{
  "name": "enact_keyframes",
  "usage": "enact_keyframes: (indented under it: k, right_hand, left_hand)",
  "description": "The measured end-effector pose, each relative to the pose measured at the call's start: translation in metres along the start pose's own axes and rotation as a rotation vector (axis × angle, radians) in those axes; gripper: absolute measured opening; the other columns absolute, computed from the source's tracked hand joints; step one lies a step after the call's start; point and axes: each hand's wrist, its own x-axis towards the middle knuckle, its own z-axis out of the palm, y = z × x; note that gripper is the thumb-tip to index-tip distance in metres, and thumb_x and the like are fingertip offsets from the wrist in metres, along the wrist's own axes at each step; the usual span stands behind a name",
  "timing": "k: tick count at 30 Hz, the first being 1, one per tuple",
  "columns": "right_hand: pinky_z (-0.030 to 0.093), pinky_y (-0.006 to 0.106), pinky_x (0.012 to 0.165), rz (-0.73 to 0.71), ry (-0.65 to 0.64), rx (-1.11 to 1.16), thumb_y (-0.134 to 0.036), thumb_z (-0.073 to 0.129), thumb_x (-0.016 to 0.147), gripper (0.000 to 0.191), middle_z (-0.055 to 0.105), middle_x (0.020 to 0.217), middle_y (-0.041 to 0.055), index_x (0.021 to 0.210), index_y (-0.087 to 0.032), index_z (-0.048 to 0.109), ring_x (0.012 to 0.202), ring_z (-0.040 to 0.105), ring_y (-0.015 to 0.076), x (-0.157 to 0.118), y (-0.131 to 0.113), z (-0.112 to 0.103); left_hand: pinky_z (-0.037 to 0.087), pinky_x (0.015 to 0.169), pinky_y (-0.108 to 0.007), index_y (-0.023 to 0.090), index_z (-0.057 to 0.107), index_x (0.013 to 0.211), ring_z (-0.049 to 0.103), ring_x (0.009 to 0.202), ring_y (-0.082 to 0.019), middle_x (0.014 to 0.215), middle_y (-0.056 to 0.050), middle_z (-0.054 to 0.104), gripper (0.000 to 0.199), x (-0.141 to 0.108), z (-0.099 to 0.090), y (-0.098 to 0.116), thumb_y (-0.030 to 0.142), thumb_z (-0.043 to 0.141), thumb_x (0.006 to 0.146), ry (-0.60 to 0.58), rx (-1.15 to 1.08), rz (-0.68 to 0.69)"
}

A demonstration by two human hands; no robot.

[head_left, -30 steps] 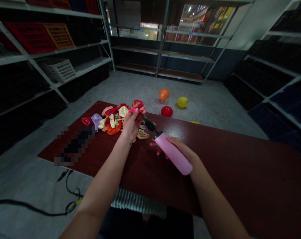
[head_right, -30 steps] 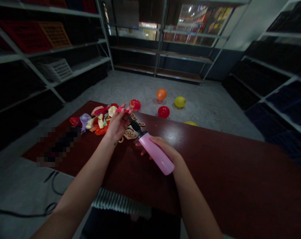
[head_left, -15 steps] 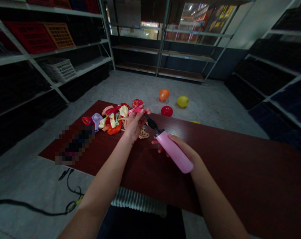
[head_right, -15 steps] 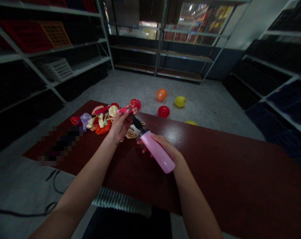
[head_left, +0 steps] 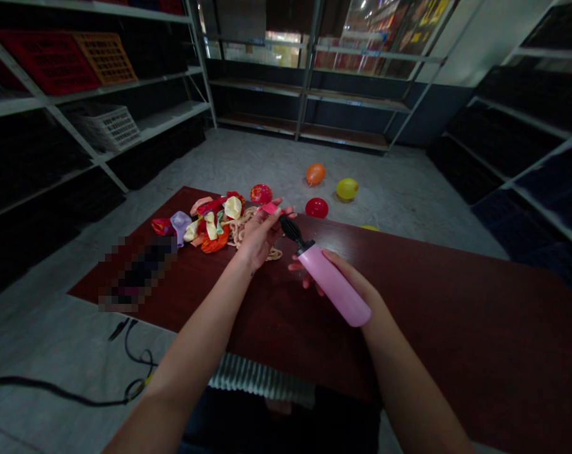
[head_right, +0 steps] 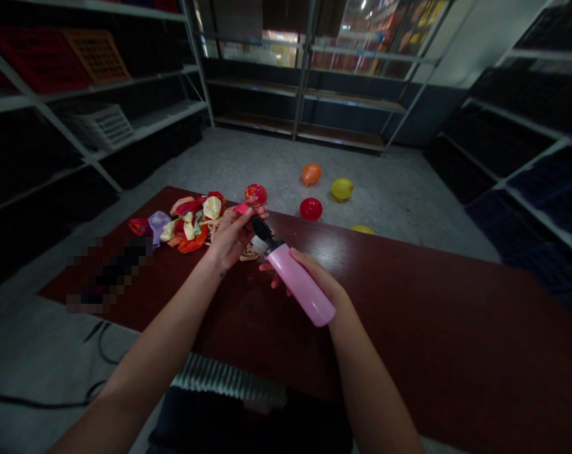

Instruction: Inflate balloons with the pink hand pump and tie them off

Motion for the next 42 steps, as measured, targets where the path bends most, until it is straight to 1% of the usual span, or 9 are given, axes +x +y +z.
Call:
enact_keyframes:
  k: [3, 10, 20, 26, 29, 34, 37, 39, 42]
  right_hand:
    - [0.059, 0.018, 0.051, 0.019, -0.002, 0.012, -0.061, 0.060, 0.102, 0.054, 0.080, 0.125, 0.0182, 0.126, -0.016, 0.075, 0.077, 0.077, 0.0178, -0.002, -0.003, 0.002]
    - [0.058, 0.018, 0.050, 0.028, 0.005, 0.019, -0.061, 0.060, 0.101, 0.055, 0.079, 0.127, 0.0185, 0.128, -0.016, 0.074, 0.077, 0.076, 0.0175, -0.003, -0.004, 0.002]
    - [0.057, 0.018, 0.049, 0.059, 0.021, 0.037, -0.066, 0.064, 0.097, 0.058, 0.080, 0.120, 0.0157, 0.125, -0.017, 0.076, 0.076, 0.075, 0.0162, -0.004, -0.004, 0.000]
    - [0.059, 0.020, 0.051, 0.065, 0.027, -0.015, -0.064, 0.066, 0.097, 0.057, 0.081, 0.121, 0.0170, 0.125, -0.016, 0.075, 0.067, 0.073, 0.0153, -0.005, -0.007, 0.006]
    - [0.059, 0.021, 0.052, 0.098, 0.031, -0.018, -0.062, 0.060, 0.102, 0.055, 0.082, 0.119, 0.0167, 0.128, -0.016, 0.073, 0.061, 0.072, 0.0144, -0.007, -0.009, 0.009]
    - [0.057, 0.021, 0.050, 0.149, -0.006, 0.014, -0.064, 0.060, 0.101, 0.055, 0.083, 0.109, 0.0147, 0.127, -0.017, 0.073, 0.055, 0.069, 0.0124, -0.009, -0.013, 0.010]
    - [0.056, 0.022, 0.049, 0.148, -0.018, -0.007, -0.066, 0.060, 0.100, 0.056, 0.082, 0.105, 0.0133, 0.126, -0.017, 0.073, 0.055, 0.068, 0.0122, -0.008, -0.013, 0.008]
    - [0.055, 0.022, 0.049, 0.127, -0.009, -0.022, -0.067, 0.061, 0.100, 0.057, 0.082, 0.103, 0.0124, 0.125, -0.017, 0.074, 0.055, 0.067, 0.0120, -0.008, -0.013, 0.008]
    - [0.056, 0.022, 0.050, 0.094, 0.016, -0.019, -0.069, 0.064, 0.097, 0.061, 0.082, 0.103, 0.0116, 0.125, -0.017, 0.074, 0.055, 0.066, 0.0117, -0.007, -0.012, 0.008]
  left_hand:
    - [0.061, 0.089, -0.028, 0.014, 0.074, 0.120, 0.079, 0.098, -0.020, 0.107, -0.011, 0.082, 0.021, 0.001, -0.002, -0.002, 0.009, 0.072, 0.100, -0.009, 0.015, -0.005]
    - [0.060, 0.096, -0.032, 0.016, 0.074, 0.122, 0.078, 0.107, -0.023, 0.111, -0.011, 0.081, 0.026, 0.002, -0.003, -0.005, 0.013, 0.078, 0.096, -0.003, 0.036, -0.027]
    - [0.059, 0.092, -0.031, 0.016, 0.074, 0.129, 0.078, 0.103, -0.023, 0.111, -0.010, 0.082, 0.033, -0.004, 0.000, -0.007, 0.016, 0.079, 0.096, -0.031, 0.068, -0.044]
    - [0.060, 0.094, -0.032, 0.015, 0.075, 0.119, 0.079, 0.100, -0.023, 0.104, -0.009, 0.082, 0.023, 0.003, -0.003, -0.008, 0.017, 0.078, 0.097, 0.010, 0.080, 0.007]
    - [0.060, 0.096, -0.033, 0.015, 0.072, 0.125, 0.079, 0.099, -0.022, 0.101, -0.008, 0.082, 0.029, 0.004, -0.003, -0.007, 0.014, 0.079, 0.096, 0.043, 0.044, 0.040]
    - [0.059, 0.098, -0.033, 0.019, 0.065, 0.143, 0.079, 0.101, -0.021, 0.106, -0.008, 0.082, 0.054, 0.003, -0.002, -0.002, 0.007, 0.079, 0.093, 0.061, -0.009, 0.013]
    - [0.059, 0.098, -0.032, 0.019, 0.063, 0.145, 0.080, 0.101, -0.021, 0.109, -0.009, 0.082, 0.058, 0.002, -0.002, -0.001, 0.005, 0.080, 0.092, 0.058, -0.030, 0.030]
    - [0.059, 0.098, -0.033, 0.020, 0.064, 0.145, 0.079, 0.101, -0.021, 0.110, -0.009, 0.082, 0.056, 0.001, 0.000, -0.003, 0.007, 0.079, 0.093, 0.049, -0.025, 0.025]
    - [0.061, 0.094, -0.033, 0.018, 0.067, 0.139, 0.079, 0.096, -0.021, 0.109, -0.009, 0.082, 0.041, -0.002, 0.004, -0.010, 0.012, 0.074, 0.099, 0.032, 0.017, -0.018]
